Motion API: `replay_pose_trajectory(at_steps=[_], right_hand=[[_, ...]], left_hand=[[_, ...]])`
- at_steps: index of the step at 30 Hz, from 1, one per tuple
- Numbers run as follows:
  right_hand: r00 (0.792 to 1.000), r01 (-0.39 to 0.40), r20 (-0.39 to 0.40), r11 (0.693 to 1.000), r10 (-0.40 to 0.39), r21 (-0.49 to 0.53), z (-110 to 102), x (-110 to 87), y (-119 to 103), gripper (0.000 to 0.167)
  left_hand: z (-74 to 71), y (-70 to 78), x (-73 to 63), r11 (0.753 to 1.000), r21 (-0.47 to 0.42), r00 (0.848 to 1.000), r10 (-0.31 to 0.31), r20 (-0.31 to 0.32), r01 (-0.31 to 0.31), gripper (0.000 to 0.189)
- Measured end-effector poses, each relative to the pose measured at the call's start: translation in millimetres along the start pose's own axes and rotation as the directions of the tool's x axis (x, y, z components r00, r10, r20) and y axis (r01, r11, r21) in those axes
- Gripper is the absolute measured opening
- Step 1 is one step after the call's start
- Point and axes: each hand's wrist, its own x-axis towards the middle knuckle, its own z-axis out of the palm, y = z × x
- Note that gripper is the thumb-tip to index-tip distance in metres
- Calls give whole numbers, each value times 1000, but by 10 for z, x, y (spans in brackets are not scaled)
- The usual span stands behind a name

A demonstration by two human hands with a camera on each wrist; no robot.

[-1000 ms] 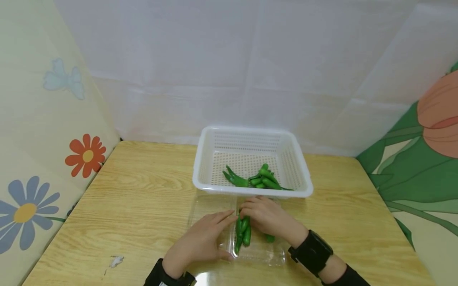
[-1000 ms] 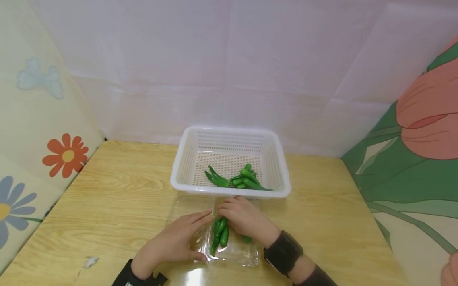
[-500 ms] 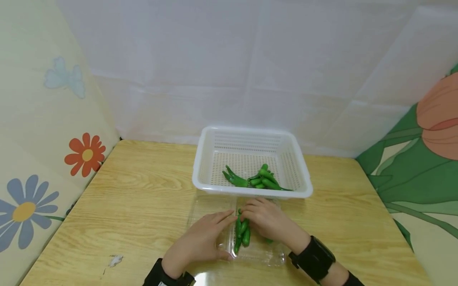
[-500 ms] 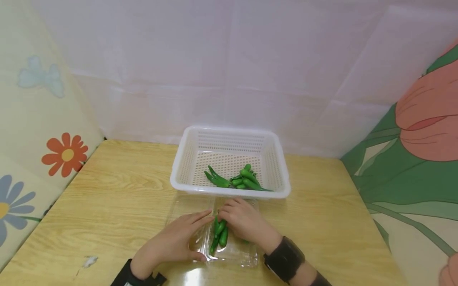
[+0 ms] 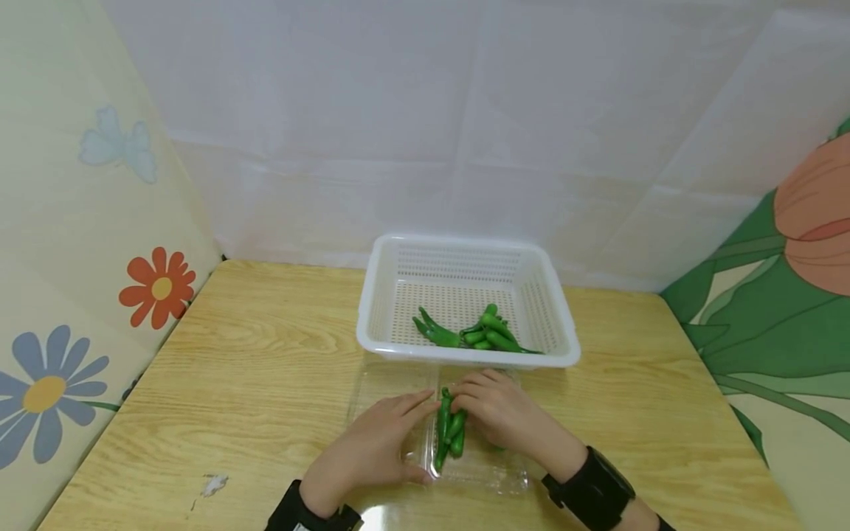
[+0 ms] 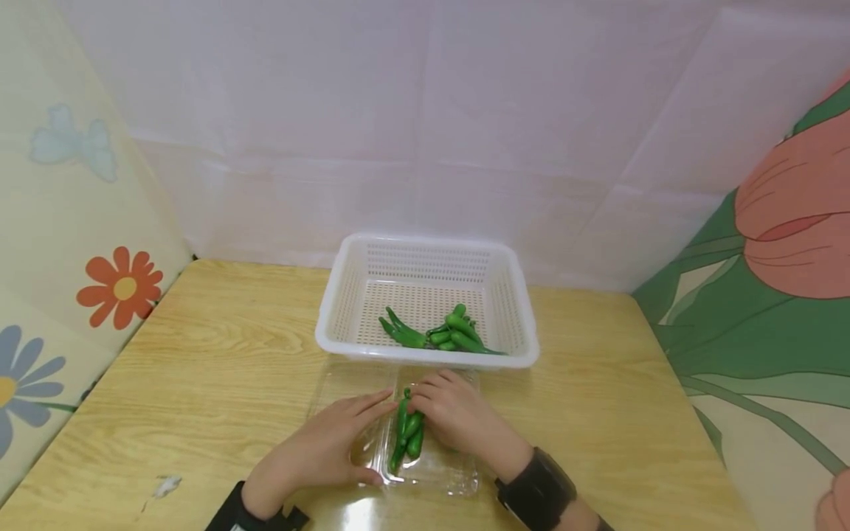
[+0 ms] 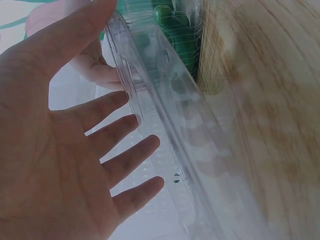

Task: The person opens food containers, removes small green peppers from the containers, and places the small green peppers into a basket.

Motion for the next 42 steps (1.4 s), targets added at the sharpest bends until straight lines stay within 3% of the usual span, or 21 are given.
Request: replay_pose_trajectory(at_steps=[13,18,23,31,36,42], right_hand=[[998,-7,-54,1000,8,29,-133,-111,-73,35],[993,10,-120,999,-5,43,-172,-121,-93,38],[983,16,-181,999,-7,51,-192,-108,-117,22],[969,1,-248,999,12,51,-252,-54,-192,21],[961,-27,-273,999,35,34,-324,-20,-213,37],[954,-38,-297,998,49,44,-392,30,-196,34]], left_hand=[[1,0,1,1000,1,1000,3,-11,-3,97],[-2,-1,1,1000,-1,1000,1,-9,-1,98],[-7,-4,-1,1000,-9,1000,-1,-6,1,98],[5,-4,-1,1000,-13,1000,-2,-4,2,97],[12,-8,-2,1000,-18,1000,6,-11,-6,101],[15,-4,-7,1000,-12,999,16,-28,-16,97]])
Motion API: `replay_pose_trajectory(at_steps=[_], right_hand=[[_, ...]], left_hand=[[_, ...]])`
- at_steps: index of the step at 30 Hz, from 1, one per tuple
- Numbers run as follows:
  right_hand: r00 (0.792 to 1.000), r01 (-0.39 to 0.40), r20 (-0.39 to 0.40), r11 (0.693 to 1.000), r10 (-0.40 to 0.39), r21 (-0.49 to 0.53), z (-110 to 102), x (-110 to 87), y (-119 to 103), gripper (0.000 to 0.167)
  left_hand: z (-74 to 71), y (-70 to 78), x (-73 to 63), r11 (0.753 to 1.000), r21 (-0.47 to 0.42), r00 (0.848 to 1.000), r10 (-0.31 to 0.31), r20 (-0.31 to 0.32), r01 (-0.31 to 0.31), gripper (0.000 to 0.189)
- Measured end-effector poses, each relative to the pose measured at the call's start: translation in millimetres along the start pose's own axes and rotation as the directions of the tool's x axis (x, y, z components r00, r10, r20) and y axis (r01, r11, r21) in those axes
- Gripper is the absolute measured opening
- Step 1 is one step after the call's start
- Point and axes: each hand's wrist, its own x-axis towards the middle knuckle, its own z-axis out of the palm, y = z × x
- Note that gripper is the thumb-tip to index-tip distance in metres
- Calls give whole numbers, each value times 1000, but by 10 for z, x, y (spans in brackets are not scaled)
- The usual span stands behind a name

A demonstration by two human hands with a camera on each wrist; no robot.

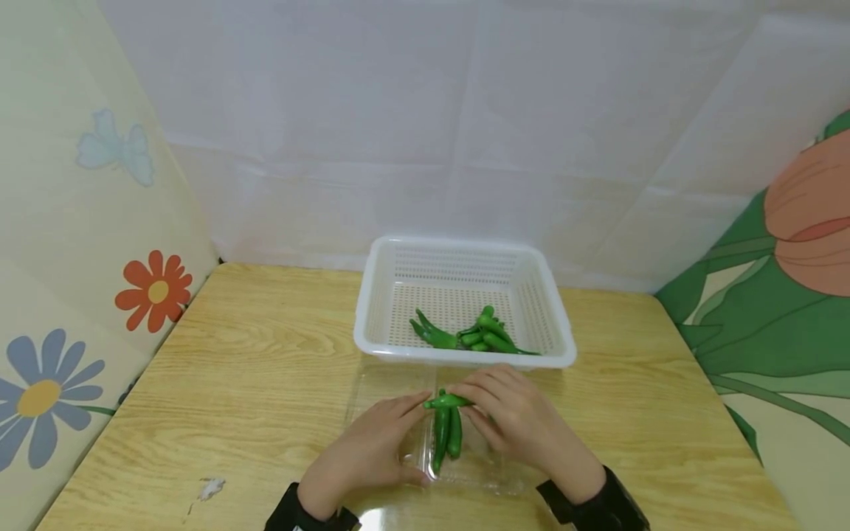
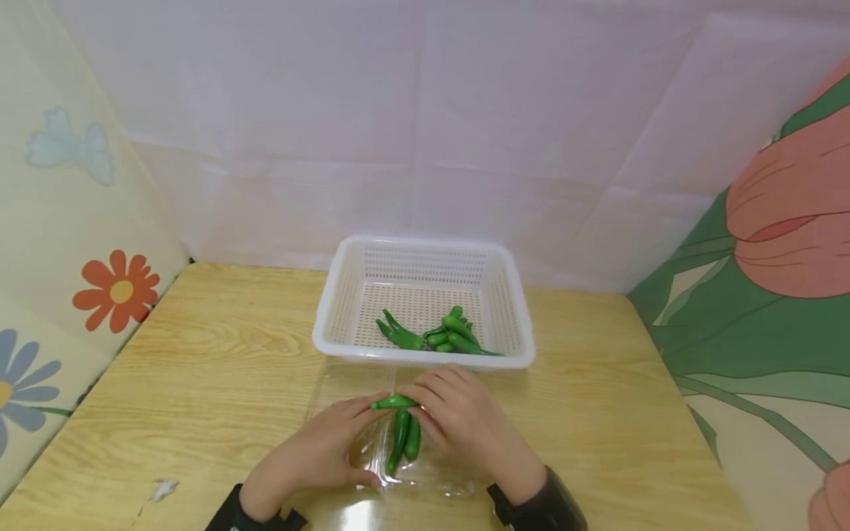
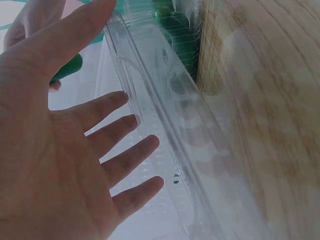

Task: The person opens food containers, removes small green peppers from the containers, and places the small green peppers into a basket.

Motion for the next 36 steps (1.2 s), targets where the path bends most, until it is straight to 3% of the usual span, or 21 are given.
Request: replay_pose_trajectory(at_steps=[15,25,36], right_hand=[[999,-26,-32,999,25,-27,-28,28,64,38],[997,-75,-24,995,73,-72,-44,26,127,44],[994,-83,-84,992,75,-96,-75,21,254,42]], left_hand=[[8,-2,0,1000,21,1000,-24,15,24,96],[17,-14,-7,1000,15,1000,-1,1,1,96],[35,-28,8,1000,23,1000,2,-8,-2,97]])
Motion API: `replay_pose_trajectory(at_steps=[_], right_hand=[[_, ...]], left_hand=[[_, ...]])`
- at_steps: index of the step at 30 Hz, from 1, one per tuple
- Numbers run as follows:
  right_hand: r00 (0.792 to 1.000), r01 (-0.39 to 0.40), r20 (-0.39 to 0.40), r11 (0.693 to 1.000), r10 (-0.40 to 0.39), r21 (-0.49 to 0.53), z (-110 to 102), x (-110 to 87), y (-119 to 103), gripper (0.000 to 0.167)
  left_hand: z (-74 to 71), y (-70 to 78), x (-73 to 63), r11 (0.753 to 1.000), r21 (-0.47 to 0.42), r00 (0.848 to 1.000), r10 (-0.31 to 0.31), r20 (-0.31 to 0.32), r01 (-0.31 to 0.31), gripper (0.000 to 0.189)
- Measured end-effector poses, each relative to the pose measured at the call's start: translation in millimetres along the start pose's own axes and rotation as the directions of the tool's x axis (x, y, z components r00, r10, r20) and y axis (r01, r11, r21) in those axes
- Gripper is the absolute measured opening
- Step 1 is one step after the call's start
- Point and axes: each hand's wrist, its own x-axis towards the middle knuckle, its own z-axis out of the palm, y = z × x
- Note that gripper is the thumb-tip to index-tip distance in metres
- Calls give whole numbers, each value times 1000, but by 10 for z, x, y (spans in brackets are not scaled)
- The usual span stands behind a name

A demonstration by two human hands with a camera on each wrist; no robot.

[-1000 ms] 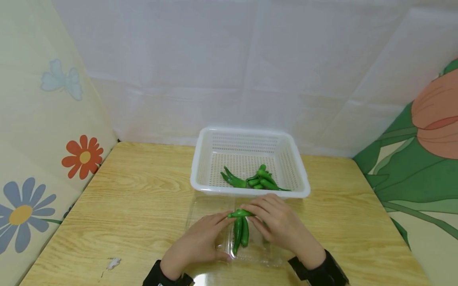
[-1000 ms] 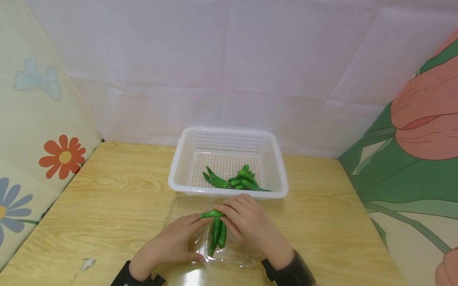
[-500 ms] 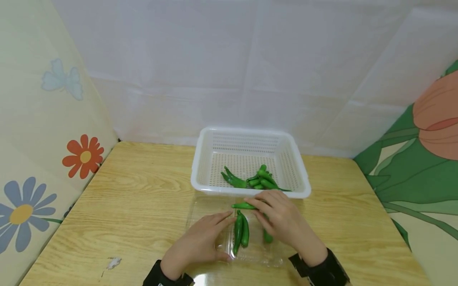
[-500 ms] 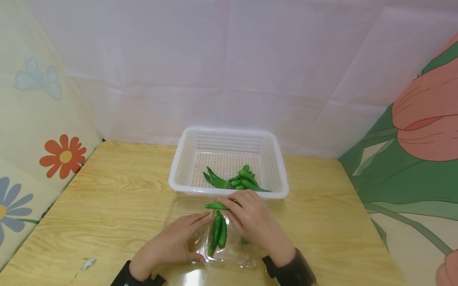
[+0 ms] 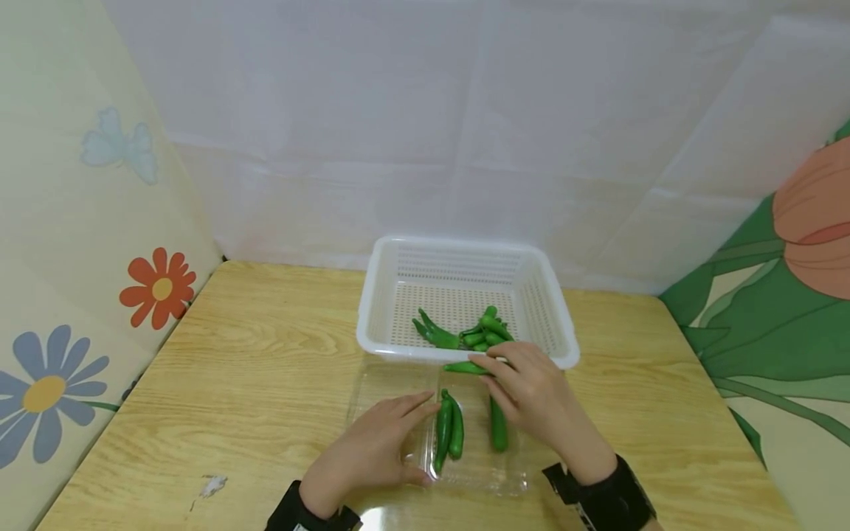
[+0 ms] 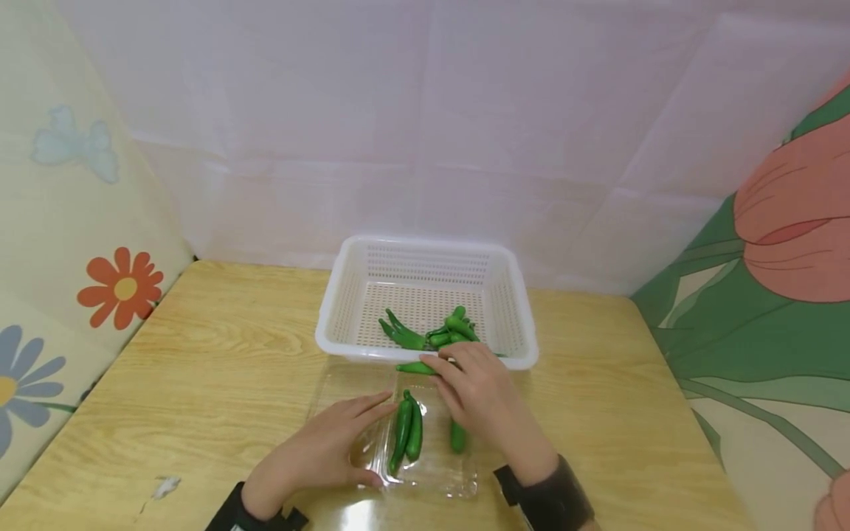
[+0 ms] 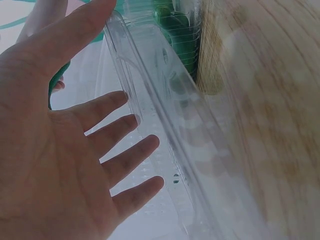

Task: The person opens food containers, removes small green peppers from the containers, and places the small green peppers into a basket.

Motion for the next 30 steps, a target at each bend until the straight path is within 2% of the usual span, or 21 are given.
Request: replay_pose_trajectory(at_steps=[5,12,20,30], right_hand=[[1000,-13,16,1000,13,-7,-11,3,42,42],[997,-59,52,998,60,-9,-27,-20,95,41],[994,-90,59,995,92,-32,-13,-52,122,54],[993,-109,48,994,110,-31,-14,-77,147,50]], left_hand=[[-4,4,-1,1000,-3,1000,9,-6,-9,97],[-32,18,5,1000,-18,1000,-5,18,5,96],[-12,10,-1,1000,-6,1000,6,7,-6,98],[-28,24,-3,1000,-4,1000,3,13,-3,98]])
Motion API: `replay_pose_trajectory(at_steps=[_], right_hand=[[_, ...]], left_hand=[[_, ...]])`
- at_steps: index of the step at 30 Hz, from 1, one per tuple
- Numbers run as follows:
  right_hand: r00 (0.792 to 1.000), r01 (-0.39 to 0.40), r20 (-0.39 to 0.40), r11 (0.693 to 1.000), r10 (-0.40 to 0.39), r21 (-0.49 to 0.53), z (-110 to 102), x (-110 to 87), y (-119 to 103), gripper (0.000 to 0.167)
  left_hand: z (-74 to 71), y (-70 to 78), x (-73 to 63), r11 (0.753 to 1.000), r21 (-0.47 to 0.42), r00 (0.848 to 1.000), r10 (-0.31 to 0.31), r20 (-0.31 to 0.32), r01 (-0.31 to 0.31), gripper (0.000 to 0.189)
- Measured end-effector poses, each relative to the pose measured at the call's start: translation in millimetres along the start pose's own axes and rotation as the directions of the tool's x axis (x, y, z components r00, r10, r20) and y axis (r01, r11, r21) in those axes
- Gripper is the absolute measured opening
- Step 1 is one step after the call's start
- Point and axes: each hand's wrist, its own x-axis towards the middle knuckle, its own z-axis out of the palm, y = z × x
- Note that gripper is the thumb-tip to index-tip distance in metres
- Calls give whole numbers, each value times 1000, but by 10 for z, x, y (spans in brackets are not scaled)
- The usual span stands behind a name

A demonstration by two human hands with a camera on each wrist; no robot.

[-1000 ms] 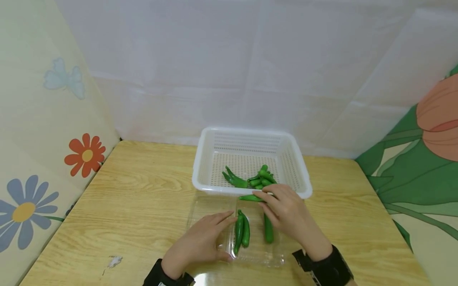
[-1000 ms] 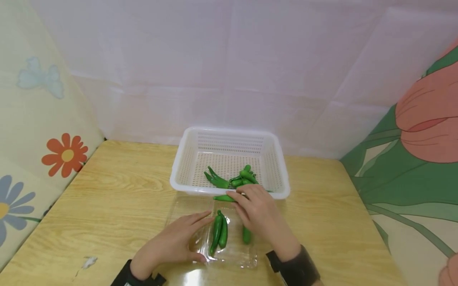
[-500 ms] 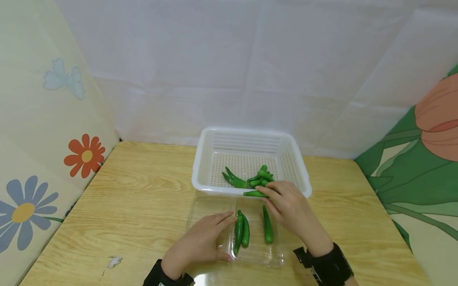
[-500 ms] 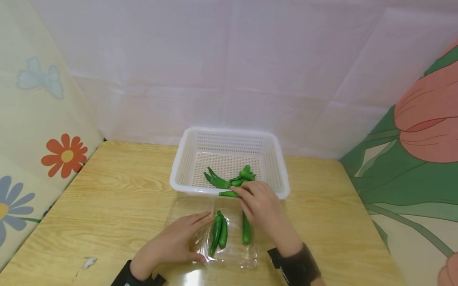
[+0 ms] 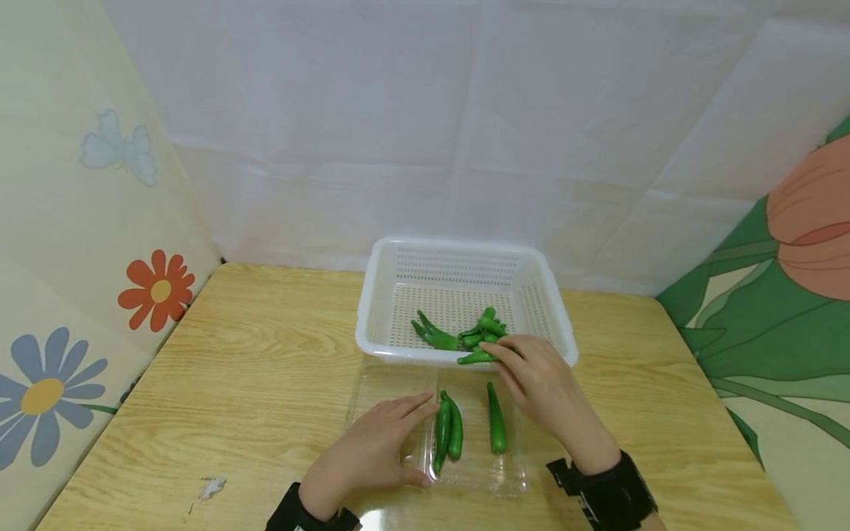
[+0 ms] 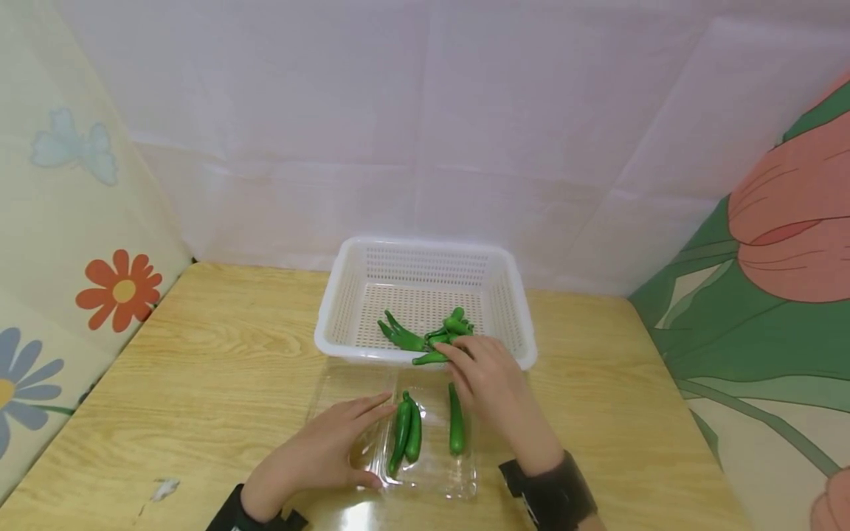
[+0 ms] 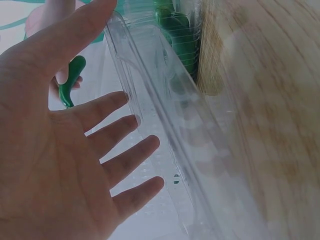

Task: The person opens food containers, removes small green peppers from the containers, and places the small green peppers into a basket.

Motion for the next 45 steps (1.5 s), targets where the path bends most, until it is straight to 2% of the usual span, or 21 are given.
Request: replay_pose_trajectory(at_steps=[3,7,9,18,45], right_hand=[[1000,-8,-1,1000,8,-7,6,-6,15,49],[1000,-12,2,1000,12,-15,18,-23,44,31],[1000,-19,10,1000,19,-18,23,-33,62,28],[996,-67,62,997,70,-39,40,-63,129,34],[986,-152,51,983,158,-107,46,-35,257,35]], left_hand=[[-8,7,-4,1000,-4,1000,-6,3,6,98],[-11,14,-7,1000,-5,1000,-10,5,10,98],[-11,16,-8,1000,-5,1000,-10,5,10,98],[-8,16,-20,1000,-9,1000,-15,12,15,96],[27,-17,-7,1000,-8,1000,-2,-3,2,98]])
